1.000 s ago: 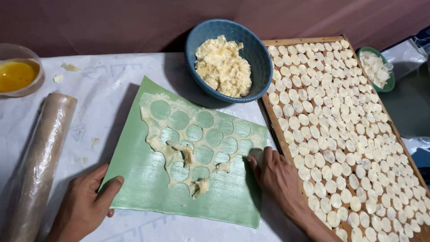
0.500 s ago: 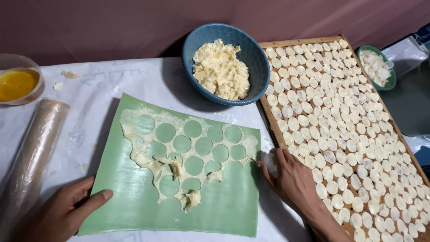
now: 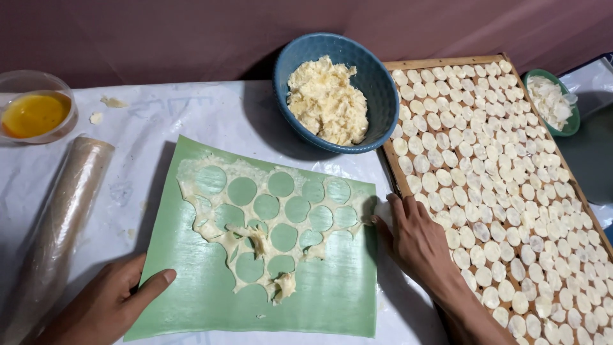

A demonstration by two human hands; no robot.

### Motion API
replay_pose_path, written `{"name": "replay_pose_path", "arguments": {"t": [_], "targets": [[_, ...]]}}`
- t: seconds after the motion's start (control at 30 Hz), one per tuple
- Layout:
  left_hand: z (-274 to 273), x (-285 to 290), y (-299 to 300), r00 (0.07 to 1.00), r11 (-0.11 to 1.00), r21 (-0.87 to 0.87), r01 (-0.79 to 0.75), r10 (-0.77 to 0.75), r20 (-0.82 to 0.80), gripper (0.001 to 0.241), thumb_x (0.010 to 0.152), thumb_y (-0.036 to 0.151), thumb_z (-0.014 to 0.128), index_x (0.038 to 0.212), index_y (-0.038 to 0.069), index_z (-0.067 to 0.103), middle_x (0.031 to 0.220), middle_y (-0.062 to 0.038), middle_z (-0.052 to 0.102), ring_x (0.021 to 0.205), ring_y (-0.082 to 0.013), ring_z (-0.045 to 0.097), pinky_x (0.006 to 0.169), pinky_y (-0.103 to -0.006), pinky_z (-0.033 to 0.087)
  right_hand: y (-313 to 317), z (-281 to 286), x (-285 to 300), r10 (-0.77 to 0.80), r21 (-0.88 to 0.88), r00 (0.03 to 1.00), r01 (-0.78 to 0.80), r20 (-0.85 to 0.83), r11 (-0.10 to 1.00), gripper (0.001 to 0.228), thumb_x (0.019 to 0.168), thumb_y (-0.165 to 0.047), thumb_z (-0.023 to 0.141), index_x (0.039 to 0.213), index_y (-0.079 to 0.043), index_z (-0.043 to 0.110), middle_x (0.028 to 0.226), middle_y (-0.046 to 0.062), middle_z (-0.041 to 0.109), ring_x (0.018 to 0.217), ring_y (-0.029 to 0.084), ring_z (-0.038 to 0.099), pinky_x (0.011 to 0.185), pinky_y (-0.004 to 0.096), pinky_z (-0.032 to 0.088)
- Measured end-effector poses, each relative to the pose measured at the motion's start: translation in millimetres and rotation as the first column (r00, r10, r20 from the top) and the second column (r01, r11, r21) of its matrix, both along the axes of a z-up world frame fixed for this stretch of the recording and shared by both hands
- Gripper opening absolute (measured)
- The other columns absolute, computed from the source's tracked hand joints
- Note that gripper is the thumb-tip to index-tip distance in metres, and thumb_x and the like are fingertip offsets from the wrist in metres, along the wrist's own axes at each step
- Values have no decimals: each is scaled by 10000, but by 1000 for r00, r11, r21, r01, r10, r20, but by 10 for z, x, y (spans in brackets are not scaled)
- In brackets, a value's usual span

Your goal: Rolling out dough on a plastic mat and arranging the resulting pieces on a drying tray.

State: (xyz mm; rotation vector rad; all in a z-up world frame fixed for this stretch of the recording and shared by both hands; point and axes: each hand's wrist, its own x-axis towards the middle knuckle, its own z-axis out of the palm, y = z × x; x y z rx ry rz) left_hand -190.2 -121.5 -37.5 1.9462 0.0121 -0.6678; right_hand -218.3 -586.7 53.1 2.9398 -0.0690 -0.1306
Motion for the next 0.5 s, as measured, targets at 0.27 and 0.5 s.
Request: {"name": "replay_pose_path", "arguments": {"t": [0.27, 0.5], "targets": [[225, 24, -88, 996, 999, 51, 2, 2, -84, 233, 892, 126, 681, 993, -2, 848, 556, -150, 810, 405, -197, 576, 419, -342, 412, -42, -203, 101, 212, 38, 977, -212, -6, 977, 553, 1060, -512, 338, 1192, -10, 530, 865, 104, 573, 594, 189, 550, 446, 322, 485], [0, 3, -10, 997, 998, 67, -15, 20, -73, 233, 908, 166, 705, 1011, -16, 807, 631, -133, 750, 536, -178, 545, 482, -338, 422, -246, -207, 141, 104, 16, 995, -104, -7, 994, 481, 1055, -502, 354, 1138, -57, 518, 908, 118, 564, 662, 233, 650, 452, 362, 559]]}}
